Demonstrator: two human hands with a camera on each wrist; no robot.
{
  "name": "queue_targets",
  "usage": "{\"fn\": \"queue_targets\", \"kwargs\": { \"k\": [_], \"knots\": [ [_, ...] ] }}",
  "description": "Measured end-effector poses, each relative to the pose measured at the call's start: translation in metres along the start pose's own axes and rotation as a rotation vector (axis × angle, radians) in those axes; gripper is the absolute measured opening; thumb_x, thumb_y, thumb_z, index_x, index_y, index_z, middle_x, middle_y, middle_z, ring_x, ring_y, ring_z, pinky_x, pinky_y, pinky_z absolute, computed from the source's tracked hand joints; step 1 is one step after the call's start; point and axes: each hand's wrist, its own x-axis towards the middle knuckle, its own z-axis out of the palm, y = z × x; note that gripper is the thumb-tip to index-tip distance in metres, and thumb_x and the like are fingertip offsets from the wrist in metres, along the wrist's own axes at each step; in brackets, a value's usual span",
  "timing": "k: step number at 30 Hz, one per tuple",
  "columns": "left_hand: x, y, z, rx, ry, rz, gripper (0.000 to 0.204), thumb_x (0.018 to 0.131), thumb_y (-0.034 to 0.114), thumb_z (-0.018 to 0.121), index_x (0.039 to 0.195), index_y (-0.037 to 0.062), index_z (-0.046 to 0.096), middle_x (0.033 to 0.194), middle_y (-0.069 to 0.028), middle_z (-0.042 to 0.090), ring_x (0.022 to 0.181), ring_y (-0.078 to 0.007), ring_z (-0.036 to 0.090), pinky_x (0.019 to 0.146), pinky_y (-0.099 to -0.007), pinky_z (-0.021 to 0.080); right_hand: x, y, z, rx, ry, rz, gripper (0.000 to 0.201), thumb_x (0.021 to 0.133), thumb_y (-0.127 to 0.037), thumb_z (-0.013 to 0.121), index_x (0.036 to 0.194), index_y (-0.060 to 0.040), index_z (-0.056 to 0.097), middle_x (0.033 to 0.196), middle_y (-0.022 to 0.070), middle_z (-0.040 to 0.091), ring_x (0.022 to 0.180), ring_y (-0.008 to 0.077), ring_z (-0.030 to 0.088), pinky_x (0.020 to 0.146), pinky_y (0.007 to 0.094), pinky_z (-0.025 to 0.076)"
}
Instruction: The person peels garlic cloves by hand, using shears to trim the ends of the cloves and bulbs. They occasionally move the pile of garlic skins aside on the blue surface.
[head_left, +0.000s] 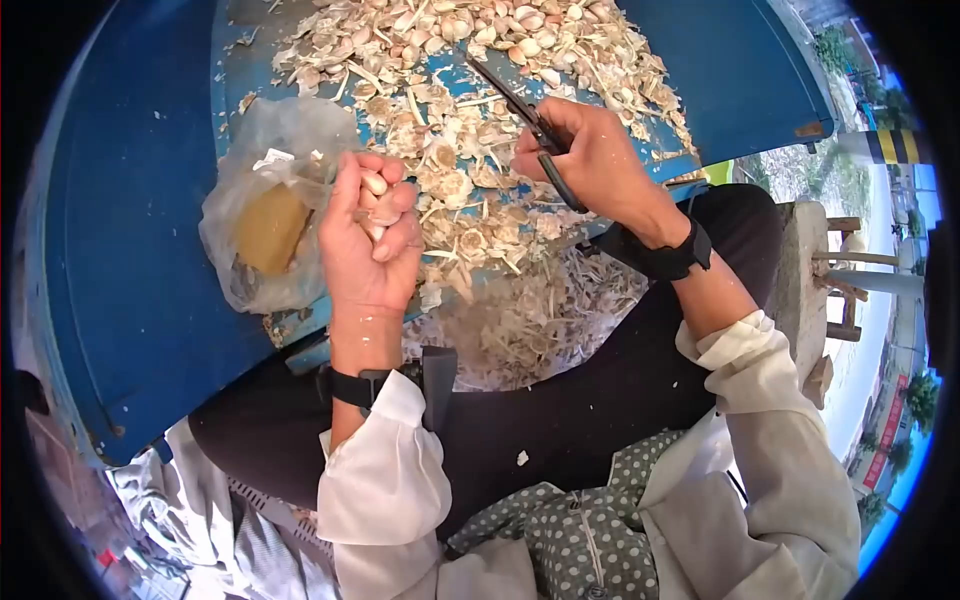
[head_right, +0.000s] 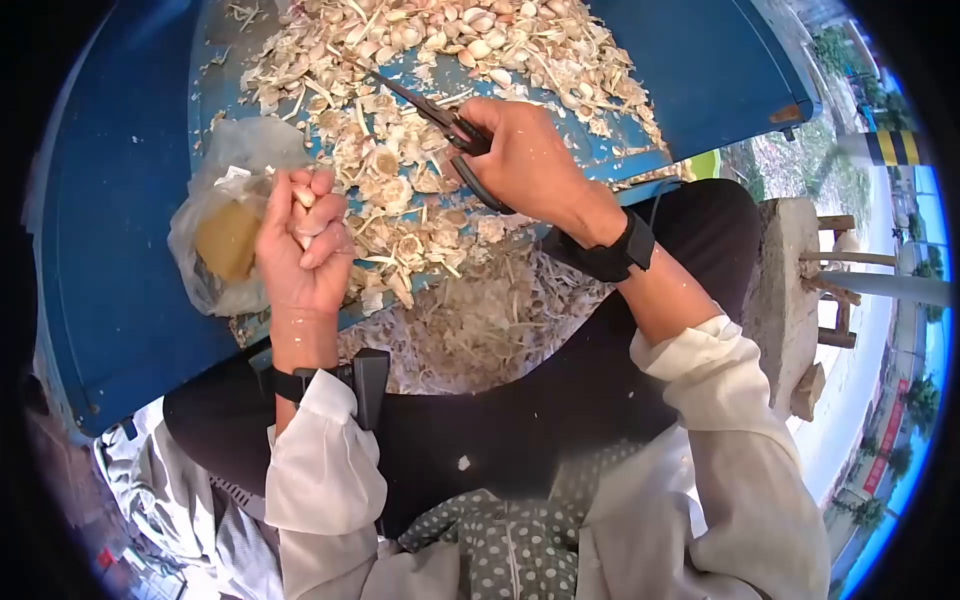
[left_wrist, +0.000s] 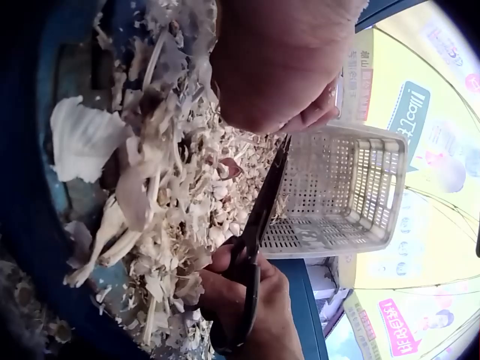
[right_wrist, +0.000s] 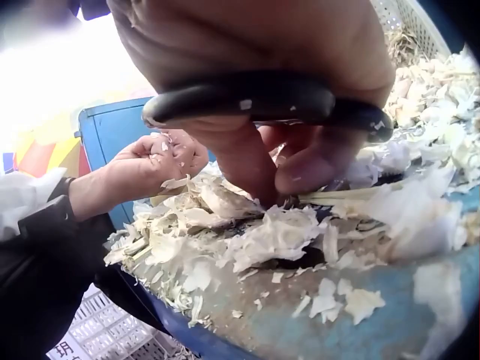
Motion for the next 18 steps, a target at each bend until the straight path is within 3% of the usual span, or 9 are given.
{"fn": "queue_targets", "kwargs": {
  "k": [1, 2, 5, 6, 9, 13, 14, 15, 18],
  "knots": [
    [0.002, -0.008, 0.008, -0.005, -0.011, -0.008, 0.030, 0.100, 0.030, 0.041, 0.097, 0.0027, 0.053, 0.087, -0.0079, 0.053, 0.065, -0.0117, 0.053, 0.034, -0.0159, 0.033, 0.001, -0.006, -0.011, 0.196, 0.083, 0.112, 0.020, 0.074, -0.008, 0.074, 0.078, -0.0016, 0.056, 0.072, 0.0058, 0.063, 0.058, 0.0137, 0.055, 0.054, 0.0259, 0.043],
    [0.003, -0.018, 0.018, 0.136, 0.065, -0.043, 0.034, 0.101, 0.033, 0.039, 0.099, 0.0018, 0.054, 0.086, -0.0085, 0.055, 0.067, -0.0130, 0.055, 0.034, -0.0165, 0.033, 0.003, -0.018, -0.015, 0.345, 0.138, 0.065, 0.024, 0.072, -0.021, 0.076, 0.074, -0.0028, 0.061, 0.059, -0.0015, 0.055, 0.057, 0.0042, 0.047, 0.051, 0.0233, 0.037],
    [0.011, -0.043, 0.027, 0.264, 0.103, -0.126, 0.045, 0.101, 0.038, 0.034, 0.106, 0.0000, 0.056, 0.086, -0.0101, 0.060, 0.070, -0.0162, 0.059, 0.036, -0.0178, 0.032, 0.009, -0.054, -0.036, 0.379, -0.058, 0.041, 0.025, 0.072, -0.021, 0.077, 0.075, -0.0014, 0.062, 0.058, -0.0029, 0.051, 0.056, 0.0035, 0.043, 0.049, 0.0236, 0.034],
    [0.010, -0.048, 0.031, 0.208, 0.114, -0.152, 0.043, 0.101, 0.037, 0.035, 0.105, 0.0000, 0.057, 0.086, -0.0104, 0.060, 0.070, -0.0163, 0.058, 0.036, -0.0176, 0.032, 0.014, -0.043, -0.041, 0.363, 0.022, -0.073, 0.026, 0.074, -0.022, 0.077, 0.076, -0.0004, 0.063, 0.058, -0.0028, 0.051, 0.055, 0.0034, 0.042, 0.048, 0.0236, 0.032],
    [0.007, -0.053, 0.028, 0.113, 0.126, -0.183, 0.039, 0.101, 0.033, 0.036, 0.103, 0.0003, 0.057, 0.087, -0.0111, 0.060, 0.067, -0.0160, 0.056, 0.036, -0.0172, 0.031, 0.032, 0.007, -0.090, 0.300, 0.238, 0.065, 0.019, 0.079, -0.018, 0.074, 0.085, -0.0035, 0.063, 0.080, 0.0041, 0.066, 0.061, 0.0064, 0.058, 0.052, 0.0210, 0.046],
    [0.003, -0.051, 0.026, -0.054, 0.145, -0.219, 0.033, 0.100, 0.030, 0.039, 0.096, 0.0015, 0.055, 0.092, -0.0121, 0.054, 0.067, -0.0133, 0.050, 0.033, -0.0156, 0.034, 0.052, 0.088, -0.105, -0.093, 0.323, 0.302, 0.022, 0.081, -0.021, 0.072, 0.078, -0.0030, 0.060, 0.067, 0.0018, 0.061, 0.056, 0.0069, 0.051, 0.050, 0.0246, 0.042],
    [0.003, -0.050, 0.029, -0.042, 0.194, -0.201, 0.032, 0.099, 0.030, 0.040, 0.096, 0.0014, 0.055, 0.092, -0.0118, 0.054, 0.066, -0.0130, 0.049, 0.033, -0.0157, 0.034, 0.056, 0.094, -0.097, -0.246, 0.349, 0.267, 0.024, 0.080, -0.022, 0.070, 0.078, -0.0012, 0.057, 0.060, 0.0046, 0.054, 0.055, 0.0107, 0.043, 0.051, 0.0310, 0.038],
    [0.003, -0.050, 0.030, -0.030, 0.245, -0.184, 0.032, 0.099, 0.030, 0.041, 0.097, 0.0014, 0.055, 0.092, -0.0115, 0.053, 0.065, -0.0127, 0.048, 0.034, -0.0159, 0.034, 0.061, 0.094, -0.084, -0.300, 0.383, 0.219, 0.024, 0.078, -0.021, 0.067, 0.076, 0.0020, 0.059, 0.065, 0.0187, 0.058, 0.056, 0.0274, 0.051, 0.057, 0.0387, 0.042],
    [0.005, -0.045, 0.025, -0.031, 0.241, -0.165, 0.029, 0.098, 0.028, 0.043, 0.098, 0.0019, 0.054, 0.092, -0.0107, 0.052, 0.064, -0.0127, 0.047, 0.035, -0.0157, 0.035, 0.071, 0.101, -0.047, -0.171, 0.314, 0.124, 0.021, 0.077, -0.017, 0.068, 0.076, 0.0021, 0.060, 0.065, 0.0191, 0.058, 0.056, 0.0278, 0.052, 0.058, 0.0381, 0.043]
  ]
}}
